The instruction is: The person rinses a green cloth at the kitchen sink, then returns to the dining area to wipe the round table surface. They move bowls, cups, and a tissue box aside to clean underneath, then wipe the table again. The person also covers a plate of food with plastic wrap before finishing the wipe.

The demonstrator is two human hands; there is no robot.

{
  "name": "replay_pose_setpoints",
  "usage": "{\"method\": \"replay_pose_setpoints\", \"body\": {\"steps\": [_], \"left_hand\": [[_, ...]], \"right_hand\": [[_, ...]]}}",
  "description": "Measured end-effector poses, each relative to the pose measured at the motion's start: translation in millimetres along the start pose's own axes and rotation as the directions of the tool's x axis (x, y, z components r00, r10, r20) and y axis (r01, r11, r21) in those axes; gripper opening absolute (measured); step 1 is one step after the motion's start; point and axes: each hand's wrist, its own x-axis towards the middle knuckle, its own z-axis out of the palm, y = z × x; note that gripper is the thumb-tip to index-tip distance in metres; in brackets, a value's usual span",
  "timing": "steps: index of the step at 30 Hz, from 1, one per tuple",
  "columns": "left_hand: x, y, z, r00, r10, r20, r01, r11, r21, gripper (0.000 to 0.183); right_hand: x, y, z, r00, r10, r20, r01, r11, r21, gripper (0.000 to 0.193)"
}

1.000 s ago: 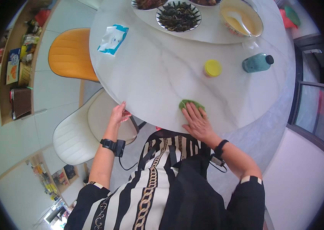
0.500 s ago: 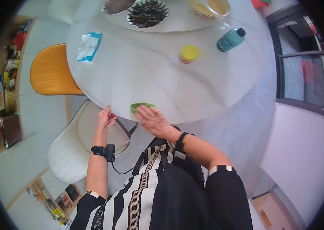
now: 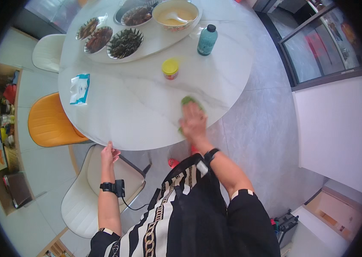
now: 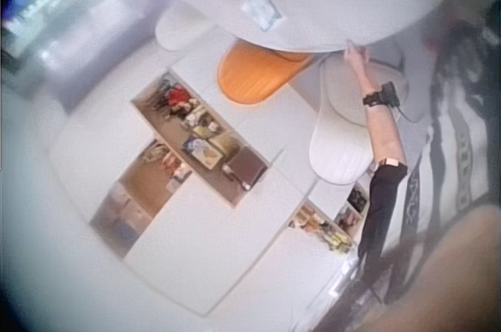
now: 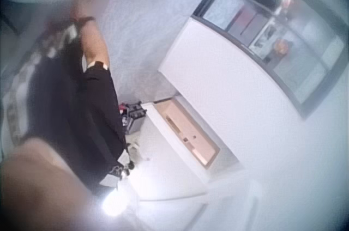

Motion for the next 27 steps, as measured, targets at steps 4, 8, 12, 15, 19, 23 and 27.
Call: {"method": "replay_pose_setpoints", "body": {"steps": [4, 8, 12, 15, 19, 23, 27], "left_hand": [[1, 0, -1, 0.999, 0.015, -0.040, -0.015, 1.000, 0.005, 0.045], [1, -13, 5, 0.998, -0.020, -0.059, 0.010, 0.987, -0.161, 0.043], [-22, -42, 33, 0.993, -0.075, -0.095, 0.028, 0.906, -0.423, 0.045], [-70, -71, 91, 0.992, -0.120, -0.032, 0.086, 0.855, -0.511, 0.047], [-145, -66, 203, 0.956, -0.220, 0.196, 0.258, 0.947, -0.193, 0.043], [-210, -17, 341, 0.900, -0.201, 0.386, 0.118, 0.966, 0.228, 0.033], [-237, 41, 471, 0.857, -0.067, 0.510, -0.123, 0.936, 0.330, 0.028]], "right_hand": [[-17, 11, -7, 0.977, -0.212, 0.038, 0.208, 0.974, 0.088, 0.058], [18, 104, -23, 0.991, -0.107, -0.080, 0.109, 0.994, 0.014, 0.055], [76, 196, -29, 0.981, 0.064, -0.182, -0.072, 0.997, -0.041, 0.052], [118, 259, -29, 0.957, 0.140, -0.254, -0.149, 0.989, -0.017, 0.050], [183, 326, -21, 0.888, 0.290, -0.357, -0.249, 0.956, 0.157, 0.050], [210, 375, -25, 0.929, 0.357, -0.094, -0.278, 0.845, 0.457, 0.048], [166, 418, -41, 0.975, 0.215, -0.050, -0.145, 0.794, 0.590, 0.042]]}}
